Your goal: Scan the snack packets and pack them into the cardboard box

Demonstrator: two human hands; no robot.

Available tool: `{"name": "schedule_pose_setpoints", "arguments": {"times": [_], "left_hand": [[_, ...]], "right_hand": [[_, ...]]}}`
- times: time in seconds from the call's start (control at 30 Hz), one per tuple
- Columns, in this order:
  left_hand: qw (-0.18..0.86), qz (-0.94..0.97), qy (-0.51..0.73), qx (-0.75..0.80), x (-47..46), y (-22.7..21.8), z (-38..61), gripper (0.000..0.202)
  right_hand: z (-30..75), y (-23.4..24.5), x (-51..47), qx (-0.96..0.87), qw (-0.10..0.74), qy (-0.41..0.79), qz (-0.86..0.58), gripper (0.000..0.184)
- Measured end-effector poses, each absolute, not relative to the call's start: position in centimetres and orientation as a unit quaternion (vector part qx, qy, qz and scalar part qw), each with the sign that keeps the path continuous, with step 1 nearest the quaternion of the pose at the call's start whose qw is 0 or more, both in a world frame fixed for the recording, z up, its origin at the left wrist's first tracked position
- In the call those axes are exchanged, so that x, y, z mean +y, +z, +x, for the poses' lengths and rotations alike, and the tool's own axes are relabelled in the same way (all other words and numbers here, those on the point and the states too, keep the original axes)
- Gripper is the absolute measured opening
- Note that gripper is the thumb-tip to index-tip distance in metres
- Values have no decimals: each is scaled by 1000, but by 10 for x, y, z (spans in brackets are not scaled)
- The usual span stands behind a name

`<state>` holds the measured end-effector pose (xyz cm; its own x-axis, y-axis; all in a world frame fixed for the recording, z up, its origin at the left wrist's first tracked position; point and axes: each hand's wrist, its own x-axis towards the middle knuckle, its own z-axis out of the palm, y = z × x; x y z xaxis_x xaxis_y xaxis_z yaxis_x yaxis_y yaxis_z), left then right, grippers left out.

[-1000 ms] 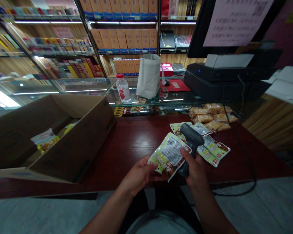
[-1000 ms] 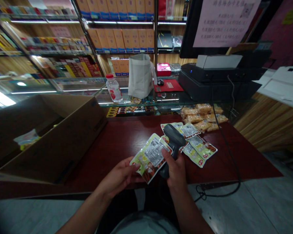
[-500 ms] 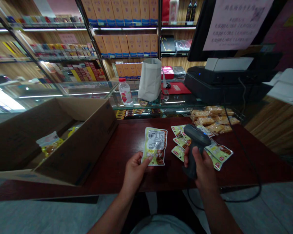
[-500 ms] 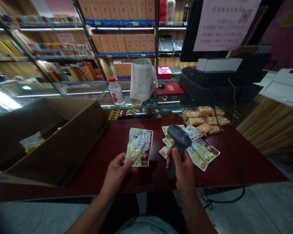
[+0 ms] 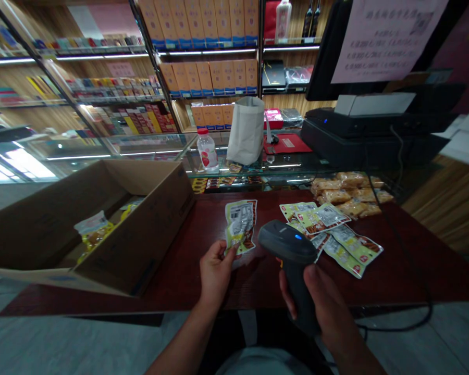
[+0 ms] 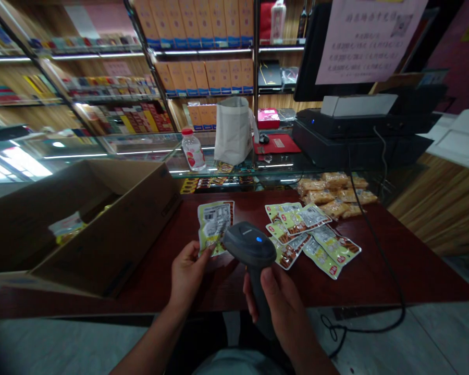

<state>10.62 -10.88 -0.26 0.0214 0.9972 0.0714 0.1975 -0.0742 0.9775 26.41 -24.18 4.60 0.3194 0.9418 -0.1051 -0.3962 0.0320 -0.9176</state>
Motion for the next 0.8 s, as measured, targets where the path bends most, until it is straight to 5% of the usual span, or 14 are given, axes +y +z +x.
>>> {"name": "schedule_pose_setpoints", "arguments": {"times": [0.43, 0.67, 0.8], "left_hand": [[406, 580, 471, 527, -112, 10, 103, 24], [-109, 563, 463, 676, -87, 133, 9, 26], [-185, 577, 316, 730, -62, 177, -48, 18]], "right_hand": [[266, 49, -244, -309, 645, 493, -495, 58], [299, 36, -250, -273, 674, 453, -516, 55], [322, 34, -253, -233, 733, 401, -497, 48]]}}
